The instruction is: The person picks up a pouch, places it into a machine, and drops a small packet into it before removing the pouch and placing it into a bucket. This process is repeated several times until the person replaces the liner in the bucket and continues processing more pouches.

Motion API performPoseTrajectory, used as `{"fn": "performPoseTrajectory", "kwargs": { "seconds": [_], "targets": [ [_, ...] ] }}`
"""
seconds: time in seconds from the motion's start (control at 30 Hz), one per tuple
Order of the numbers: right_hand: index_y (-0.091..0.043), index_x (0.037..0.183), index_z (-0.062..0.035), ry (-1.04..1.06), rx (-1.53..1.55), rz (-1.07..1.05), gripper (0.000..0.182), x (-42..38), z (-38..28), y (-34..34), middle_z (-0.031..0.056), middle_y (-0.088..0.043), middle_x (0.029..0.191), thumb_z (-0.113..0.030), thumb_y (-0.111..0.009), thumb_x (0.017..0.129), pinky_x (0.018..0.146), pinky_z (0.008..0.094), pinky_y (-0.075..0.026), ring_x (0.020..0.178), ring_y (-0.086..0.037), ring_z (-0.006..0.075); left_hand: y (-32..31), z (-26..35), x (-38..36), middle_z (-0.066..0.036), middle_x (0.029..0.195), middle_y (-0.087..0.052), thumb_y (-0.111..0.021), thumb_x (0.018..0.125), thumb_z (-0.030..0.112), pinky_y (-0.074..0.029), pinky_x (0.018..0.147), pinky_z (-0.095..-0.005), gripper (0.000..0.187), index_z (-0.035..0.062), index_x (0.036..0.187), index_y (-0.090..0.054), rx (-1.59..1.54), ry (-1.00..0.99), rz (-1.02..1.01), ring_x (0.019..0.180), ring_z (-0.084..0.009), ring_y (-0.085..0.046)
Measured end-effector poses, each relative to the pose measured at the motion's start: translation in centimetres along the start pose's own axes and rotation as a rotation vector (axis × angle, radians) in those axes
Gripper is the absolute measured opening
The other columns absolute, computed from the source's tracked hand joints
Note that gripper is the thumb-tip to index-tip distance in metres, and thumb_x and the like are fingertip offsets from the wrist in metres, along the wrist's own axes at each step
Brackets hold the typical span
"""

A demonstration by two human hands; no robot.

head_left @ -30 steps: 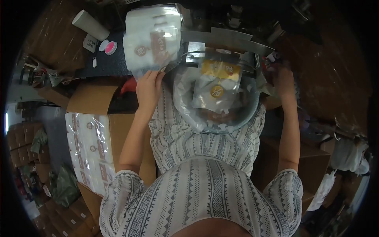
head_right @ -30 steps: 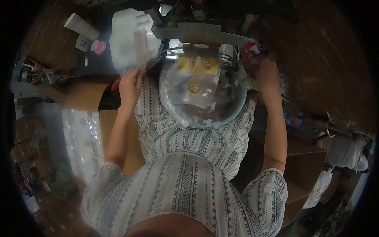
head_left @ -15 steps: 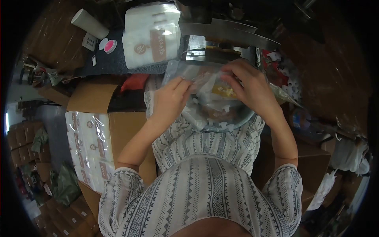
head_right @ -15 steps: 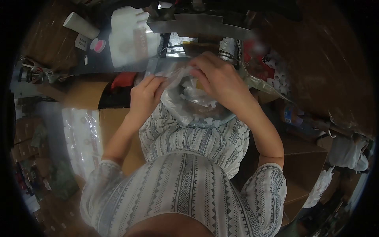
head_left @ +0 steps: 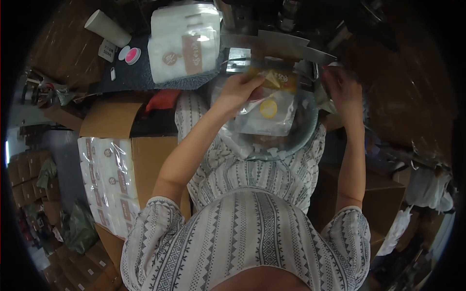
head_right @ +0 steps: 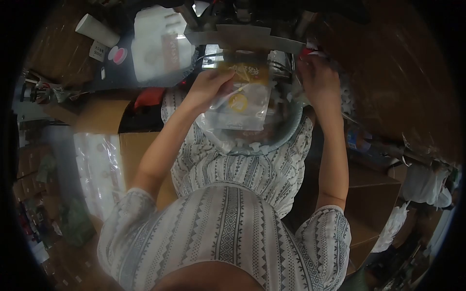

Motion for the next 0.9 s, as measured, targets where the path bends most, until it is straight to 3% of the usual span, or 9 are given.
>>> {"fn": "performPoseTrajectory", "kwargs": {
  "seconds": [0.1, 0.17, 0.2, 0.27, 0.4, 0.5, 0.6, 0.67, 0.9],
  "targets": [
    [-0.057, 0.114, -0.0014, 0.361, -0.223, 0.383, 0.029, 1.9, 3.9, -1.0, 0.0191, -0.063, 0.105, -0.015, -0.058, 0.088, 0.081, 0.0381, -0.048, 0.095, -0.062, 0.0353, 1.1, -0.5, 0.0, -0.009, 0.084, -0.062, -0.065, 0.087, 0.025, -0.049, 0.063, -0.0264, 0.031, -0.0043, 0.096, -0.062, 0.031, 0.002, -0.025, 0.070, -0.0151, -0.061],
    [-0.057, 0.114, -0.0012, 0.451, -0.245, 0.296, 0.029, 2.5, 4.7, -2.2, 0.0213, -0.062, 0.104, -0.013, -0.056, 0.088, 0.082, 0.0400, -0.048, 0.096, -0.061, 0.0379, 4.3, 4.5, -1.5, -0.015, 0.099, -0.062, -0.067, 0.085, 0.026, -0.050, 0.071, -0.0308, 0.035, -0.0039, 0.102, -0.060, 0.600, -0.709, 0.389, 0.081, -0.0239, -0.062],
    [-0.057, 0.114, -0.0012, 0.452, -0.243, 0.295, 0.029, 2.6, 4.3, -2.0, 0.0213, -0.062, 0.104, -0.013, -0.056, 0.088, 0.082, 0.0400, -0.048, 0.096, -0.061, 0.0379, 5.9, 4.6, -1.6, -0.015, 0.099, -0.062, -0.067, 0.085, 0.026, -0.050, 0.071, -0.0308, 0.035, -0.0039, 0.102, -0.060, 0.601, -0.708, 0.391, 0.081, -0.0239, -0.062],
    [-0.057, 0.115, -0.0015, 0.146, -0.194, 0.211, 0.029, 3.3, 5.2, -1.6, 0.0229, -0.062, 0.102, -0.013, -0.055, 0.088, 0.080, 0.0402, -0.048, 0.095, -0.061, 0.0375, 6.8, 5.7, -3.4, -0.019, 0.106, -0.059, -0.068, 0.083, 0.024, -0.048, 0.078, -0.0361, 0.037, -0.0017, 0.108, -0.059, 1.637, -0.988, 0.809, 0.092, -0.0302, -0.060],
    [-0.060, 0.111, -0.0018, 0.152, -0.250, 0.211, 0.026, 1.3, 4.0, -0.4, 0.0223, -0.062, 0.098, -0.013, -0.054, 0.088, 0.077, 0.0390, -0.049, 0.090, -0.062, 0.0351, 8.2, 3.1, -5.7, -0.017, 0.099, -0.059, -0.067, 0.082, 0.020, -0.045, 0.081, -0.0389, 0.031, 0.0017, 0.106, -0.060, 1.636, -1.028, 0.603, 0.095, -0.0322, -0.058],
    [-0.063, 0.104, -0.0025, 0.029, 0.025, 0.032, 0.021, -1.3, -1.3, 1.0, 0.0185, -0.062, 0.101, -0.009, -0.053, 0.086, 0.078, 0.0415, -0.049, 0.092, -0.061, 0.0362, 10.2, 3.2, -6.7, -0.013, 0.089, -0.059, -0.066, 0.081, 0.013, -0.047, 0.072, -0.0394, 0.020, 0.0045, 0.099, -0.063, 1.365, -0.746, 0.560, 0.086, -0.0314, -0.060],
    [-0.064, 0.102, -0.0008, 0.185, 0.353, -0.051, 0.018, -2.6, -6.7, -0.9, 0.0143, -0.063, 0.089, -0.006, -0.057, 0.086, 0.072, 0.0340, -0.050, 0.081, -0.062, 0.0285, 7.4, 4.0, -9.1, -0.010, 0.082, -0.058, -0.065, 0.078, 0.008, -0.047, 0.062, -0.0386, 0.012, 0.0062, 0.090, -0.064, 1.185, -0.753, 0.563, 0.075, -0.0304, -0.060],
    [-0.064, 0.103, -0.0010, 0.588, 0.257, 0.046, 0.019, -3.5, -10.8, -2.0, 0.0116, -0.064, 0.094, -0.003, -0.061, 0.084, 0.073, 0.0333, -0.050, 0.084, -0.061, 0.0280, 4.5, 5.0, -10.2, -0.009, 0.076, -0.057, -0.066, 0.077, 0.006, -0.046, 0.056, -0.0366, 0.010, 0.0066, 0.087, -0.065, 1.163, -0.880, 0.518, 0.066, -0.0292, -0.059],
    [-0.063, 0.105, -0.0030, 0.721, 0.298, -0.030, 0.022, -3.8, -11.9, -3.1, 0.0127, -0.064, 0.091, -0.006, -0.063, 0.083, 0.074, 0.0361, -0.050, 0.084, -0.062, 0.0293, 0.9, 4.9, -9.8, -0.009, 0.073, -0.056, -0.065, 0.079, 0.007, -0.045, 0.055, -0.0357, 0.005, 0.0066, 0.085, -0.065, 1.030, -0.835, 0.259, 0.065, -0.0297, -0.058]
  ]
}}
Point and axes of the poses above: each hand's wrist, its own x-axis towards the middle knuckle, its own y-axis out of the back of the hand, z = x × y, the point moved 6 cm from there along x, towards the middle knuckle
